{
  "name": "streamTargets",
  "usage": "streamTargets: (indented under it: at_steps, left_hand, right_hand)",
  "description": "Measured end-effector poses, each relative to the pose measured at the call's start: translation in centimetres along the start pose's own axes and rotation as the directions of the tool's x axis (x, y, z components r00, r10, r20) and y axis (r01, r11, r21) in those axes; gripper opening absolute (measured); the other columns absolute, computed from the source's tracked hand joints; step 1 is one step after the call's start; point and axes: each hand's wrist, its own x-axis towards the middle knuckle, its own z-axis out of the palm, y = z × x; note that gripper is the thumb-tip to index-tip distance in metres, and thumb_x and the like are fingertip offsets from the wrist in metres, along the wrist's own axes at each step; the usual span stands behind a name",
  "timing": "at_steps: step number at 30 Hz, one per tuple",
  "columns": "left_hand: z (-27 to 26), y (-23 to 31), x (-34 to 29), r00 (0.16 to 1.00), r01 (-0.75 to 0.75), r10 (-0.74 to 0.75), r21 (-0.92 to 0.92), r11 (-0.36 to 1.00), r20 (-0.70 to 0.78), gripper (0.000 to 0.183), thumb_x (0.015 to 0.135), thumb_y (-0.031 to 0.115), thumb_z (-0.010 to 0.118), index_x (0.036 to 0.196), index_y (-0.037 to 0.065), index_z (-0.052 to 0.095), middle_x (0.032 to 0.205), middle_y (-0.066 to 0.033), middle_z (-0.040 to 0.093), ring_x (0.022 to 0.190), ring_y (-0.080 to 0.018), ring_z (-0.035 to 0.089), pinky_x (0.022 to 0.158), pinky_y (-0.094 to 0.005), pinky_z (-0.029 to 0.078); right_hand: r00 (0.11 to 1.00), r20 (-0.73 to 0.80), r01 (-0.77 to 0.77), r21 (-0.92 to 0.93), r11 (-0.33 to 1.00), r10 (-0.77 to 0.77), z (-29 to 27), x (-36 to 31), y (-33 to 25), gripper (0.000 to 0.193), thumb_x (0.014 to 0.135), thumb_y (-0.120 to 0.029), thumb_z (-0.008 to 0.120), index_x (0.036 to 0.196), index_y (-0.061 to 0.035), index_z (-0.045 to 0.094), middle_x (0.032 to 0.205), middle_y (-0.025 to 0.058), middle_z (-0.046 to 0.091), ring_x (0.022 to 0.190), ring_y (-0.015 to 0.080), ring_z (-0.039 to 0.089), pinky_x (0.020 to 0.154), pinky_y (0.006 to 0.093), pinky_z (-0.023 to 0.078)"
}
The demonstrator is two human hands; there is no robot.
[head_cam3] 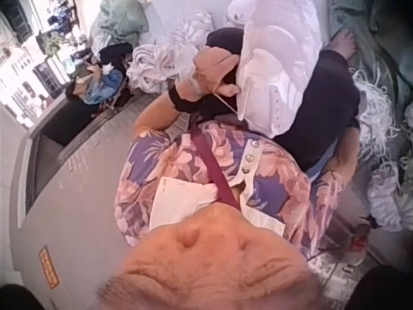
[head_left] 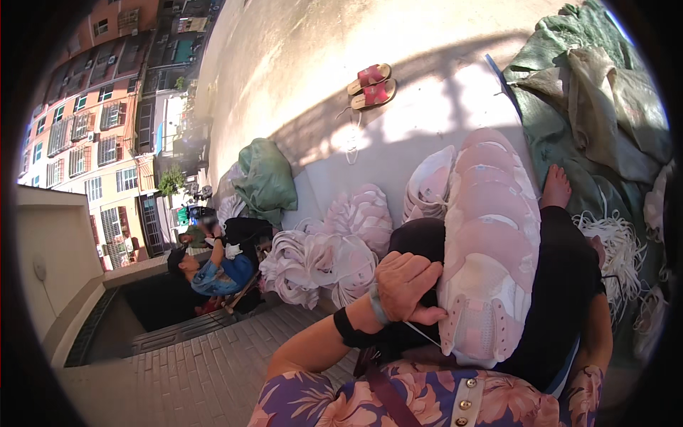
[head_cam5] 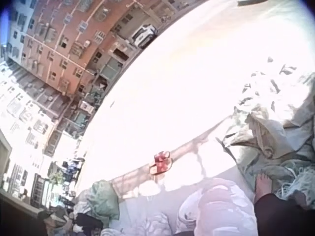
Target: The recorder is lacing a white and pink shoe and pulling the laces through the eyelets.
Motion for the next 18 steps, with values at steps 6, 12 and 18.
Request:
streamTargets:
  at_steps: [6,12,18]
  left_hand:
    - [-1.1,0.2,-2.1,0.985,0.059,-0.055,0.019,0.998,-0.162,0.061,0.07,0.06,0.058,0.091,0.002,0.061,0.077,-0.0054,0.049,0.059,-0.0206,0.046,0.053,-0.0339,0.031]
    - [-0.3,0.5,-2.7,0.968,0.038,-0.052,-0.062,0.997,-0.246,0.055,0.067,0.052,0.064,0.089,0.002,0.056,0.074,-0.0074,0.043,0.064,-0.0233,0.046,0.058,-0.0356,0.032]
    - [0.5,0.7,-3.7,0.921,-0.009,-0.034,-0.108,0.994,-0.389,0.059,0.065,0.048,0.066,0.098,0.001,0.054,0.075,-0.0091,0.045,0.066,-0.0257,0.047,0.059,-0.0361,0.032]
  right_hand:
    - [0.962,-0.242,0.083,-0.186,0.979,-0.128,0.0,3.2,-8.3,0.017,0.087,-0.022,0.056,0.085,-0.0059,0.054,0.069,0.0074,0.059,0.059,0.0147,0.054,0.053,0.0281,0.042]
    - [0.985,-0.128,-0.085,0.231,0.969,0.117,-9.8,2.0,-7.2,0.016,0.085,-0.022,0.059,0.085,-0.0061,0.059,0.072,0.0082,0.061,0.063,0.0181,0.056,0.057,0.0318,0.044]
    - [0.972,0.063,-0.226,0.504,0.834,0.225,-22.9,-1.6,-2.6,0.016,0.084,-0.022,0.062,0.084,-0.0062,0.063,0.075,0.009,0.064,0.067,0.0216,0.059,0.062,0.0355,0.046]
